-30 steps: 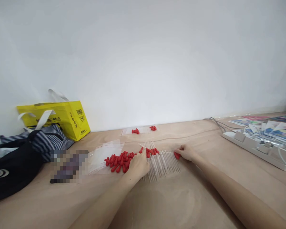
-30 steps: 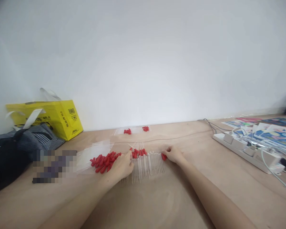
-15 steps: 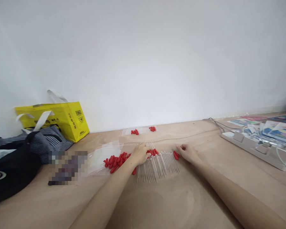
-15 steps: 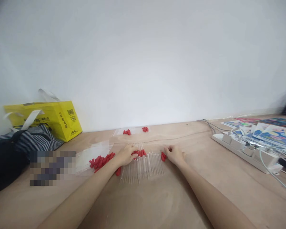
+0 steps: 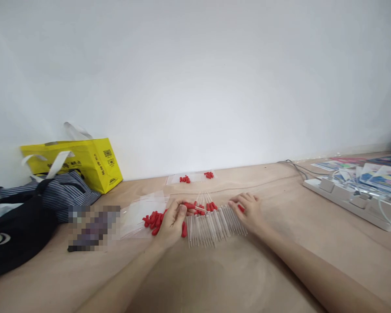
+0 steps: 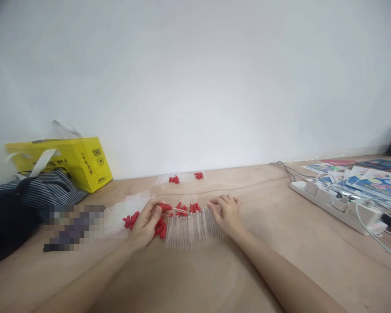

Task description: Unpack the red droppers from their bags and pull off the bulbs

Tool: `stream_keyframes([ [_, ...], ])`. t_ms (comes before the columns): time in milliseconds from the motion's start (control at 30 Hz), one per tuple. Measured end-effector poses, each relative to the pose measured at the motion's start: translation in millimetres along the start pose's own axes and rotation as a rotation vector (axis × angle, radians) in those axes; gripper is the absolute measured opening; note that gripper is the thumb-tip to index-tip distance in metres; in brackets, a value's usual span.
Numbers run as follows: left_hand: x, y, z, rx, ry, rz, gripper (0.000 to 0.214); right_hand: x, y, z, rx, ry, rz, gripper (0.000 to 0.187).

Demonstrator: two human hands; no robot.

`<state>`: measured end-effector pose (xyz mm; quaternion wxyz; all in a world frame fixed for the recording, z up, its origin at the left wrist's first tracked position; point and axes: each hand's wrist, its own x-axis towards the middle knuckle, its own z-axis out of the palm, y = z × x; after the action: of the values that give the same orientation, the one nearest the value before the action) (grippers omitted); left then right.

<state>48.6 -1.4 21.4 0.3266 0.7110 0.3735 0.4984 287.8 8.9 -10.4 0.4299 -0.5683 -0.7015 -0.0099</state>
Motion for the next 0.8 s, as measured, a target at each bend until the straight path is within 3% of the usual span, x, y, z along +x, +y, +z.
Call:
stream_keyframes([
  [100,-16.5,-4.1,-2.4,-0.29,-0.012,-0.137,0.03,-11.8,-24.0,2.0,0.016,-0.02,-0.335,0.026],
  [167,-23.2,-7.6,-0.9,-0.399,-0.008,-0.186,0.032,-19.3,-36.0,6.0,0.01,-0.061,-0.436,0.027],
  [400,-33.8,-8.2,4.6,-0.481,-0.049,-0.221,0.028,-31.3,-42.8,20.5,0.05,-0.003,-0.498,0.02],
  [467,-36.6,-7.5,4.0,-0.336,-0.066,-0.202,0.031,-32.8,-42.1,21.0,0.033,0.007,-0.508,0.021],
  [533,-38.9,-7.7,2.9,-0.046,-0.077,-0.128,0.032,-34.6,-42.9,21.3,0.018,0.022,-0.532,0.021],
  [667,-40.8,-11.4,0.2,0.527,-0.117,0.15,0.024,-37.9,-46.8,22.9,-0.017,0.047,-0.609,0.02],
  [800,-42.7,-15.3,-3.7,0.764,-0.152,0.283,0.023,-40.0,-46.9,22.3,-0.057,0.049,-0.684,0.02],
])
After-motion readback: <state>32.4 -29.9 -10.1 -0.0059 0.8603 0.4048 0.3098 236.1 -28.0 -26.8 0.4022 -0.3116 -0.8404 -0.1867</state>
